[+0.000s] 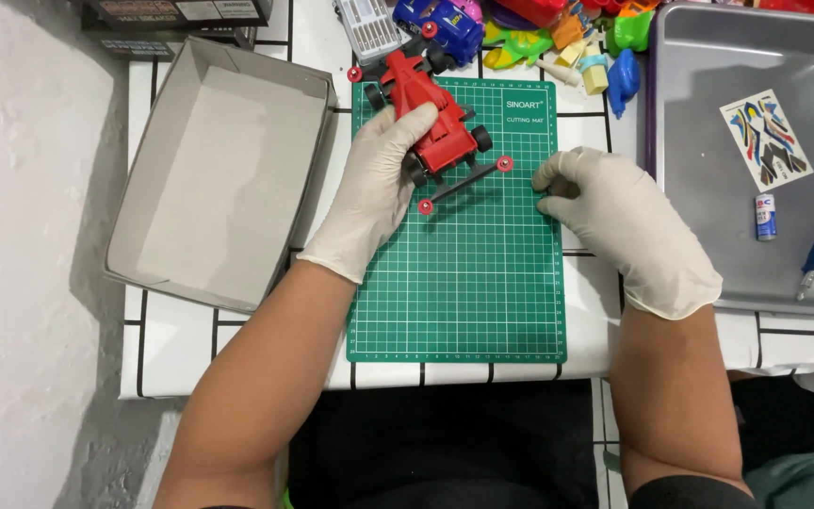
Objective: Assembling a model toy car by fitting together chassis components and attaching the body shell on a cutting mat.
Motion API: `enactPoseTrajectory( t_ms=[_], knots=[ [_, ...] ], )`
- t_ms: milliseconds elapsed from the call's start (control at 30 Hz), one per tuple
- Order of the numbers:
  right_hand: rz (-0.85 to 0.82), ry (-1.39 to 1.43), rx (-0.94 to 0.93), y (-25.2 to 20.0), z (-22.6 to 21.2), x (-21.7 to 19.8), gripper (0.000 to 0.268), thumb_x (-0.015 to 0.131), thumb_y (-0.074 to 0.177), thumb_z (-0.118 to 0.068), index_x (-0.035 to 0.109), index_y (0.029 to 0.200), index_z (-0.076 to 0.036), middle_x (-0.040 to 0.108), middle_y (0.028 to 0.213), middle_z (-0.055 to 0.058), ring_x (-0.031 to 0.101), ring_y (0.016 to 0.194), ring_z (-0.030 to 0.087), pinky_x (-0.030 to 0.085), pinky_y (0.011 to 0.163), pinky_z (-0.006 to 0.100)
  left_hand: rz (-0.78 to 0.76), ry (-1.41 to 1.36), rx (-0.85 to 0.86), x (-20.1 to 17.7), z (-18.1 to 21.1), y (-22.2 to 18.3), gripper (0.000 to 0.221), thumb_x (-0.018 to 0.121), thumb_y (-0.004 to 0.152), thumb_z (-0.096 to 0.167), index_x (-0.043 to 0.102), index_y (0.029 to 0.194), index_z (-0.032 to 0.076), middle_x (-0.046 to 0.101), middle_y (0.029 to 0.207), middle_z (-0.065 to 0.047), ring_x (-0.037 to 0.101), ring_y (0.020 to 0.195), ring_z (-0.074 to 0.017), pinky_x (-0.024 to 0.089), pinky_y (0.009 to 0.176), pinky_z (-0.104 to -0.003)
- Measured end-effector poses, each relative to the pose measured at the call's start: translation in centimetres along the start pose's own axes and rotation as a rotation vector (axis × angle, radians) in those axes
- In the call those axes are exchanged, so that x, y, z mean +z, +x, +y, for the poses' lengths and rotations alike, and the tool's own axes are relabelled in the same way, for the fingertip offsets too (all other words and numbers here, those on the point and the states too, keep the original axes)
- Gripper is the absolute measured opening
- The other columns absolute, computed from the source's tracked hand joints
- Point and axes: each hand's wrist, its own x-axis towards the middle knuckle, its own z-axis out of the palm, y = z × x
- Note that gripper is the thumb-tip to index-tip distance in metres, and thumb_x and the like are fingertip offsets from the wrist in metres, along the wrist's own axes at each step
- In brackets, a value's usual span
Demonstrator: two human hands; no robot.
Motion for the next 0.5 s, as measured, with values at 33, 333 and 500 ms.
enactPoseTrajectory(
  t_ms=[33,333,500],
  knots=[
    [-0.002,-0.002,-0.001,0.1,0.3,0.2,0.017,0.067,0.091,-0.012,0.074,0.106,-0.017,0.071,0.089,-0.001,0.063,0.078,0.017,0.05,0.077,0.033,0.002,-0.002,0.0,0.1,0.1,-0.2,0.044,0.076,0.082,0.021,0.064,0.121,0.002,0.072,0.108,-0.012,0.069,0.095,-0.0211,0.06,0.088,-0.035],
    [0.048,0.179,-0.294,0.6,-0.4,1.6,0.007,0.069,0.093,-0.007,0.074,0.095,-0.009,0.076,0.092,0.003,0.067,0.081,0.014,0.055,0.079,0.029,-0.029,-0.015,0.031,-0.1,-0.2,0.5,0.041,0.076,0.082,0.026,0.068,0.114,0.002,0.075,0.102,-0.012,0.072,0.089,-0.0198,0.061,0.081,-0.031],
    [0.075,0.281,-0.495,1.6,-0.5,3.8,0.013,0.07,0.092,-0.006,0.075,0.103,-0.01,0.076,0.1,0.001,0.069,0.092,0.013,0.056,0.09,0.029,-0.07,-0.014,0.126,-0.2,-0.3,0.8,0.039,0.077,0.084,0.028,0.069,0.113,0.004,0.075,0.1,-0.009,0.072,0.087,-0.0183,0.06,0.081,-0.031]
  ],
)
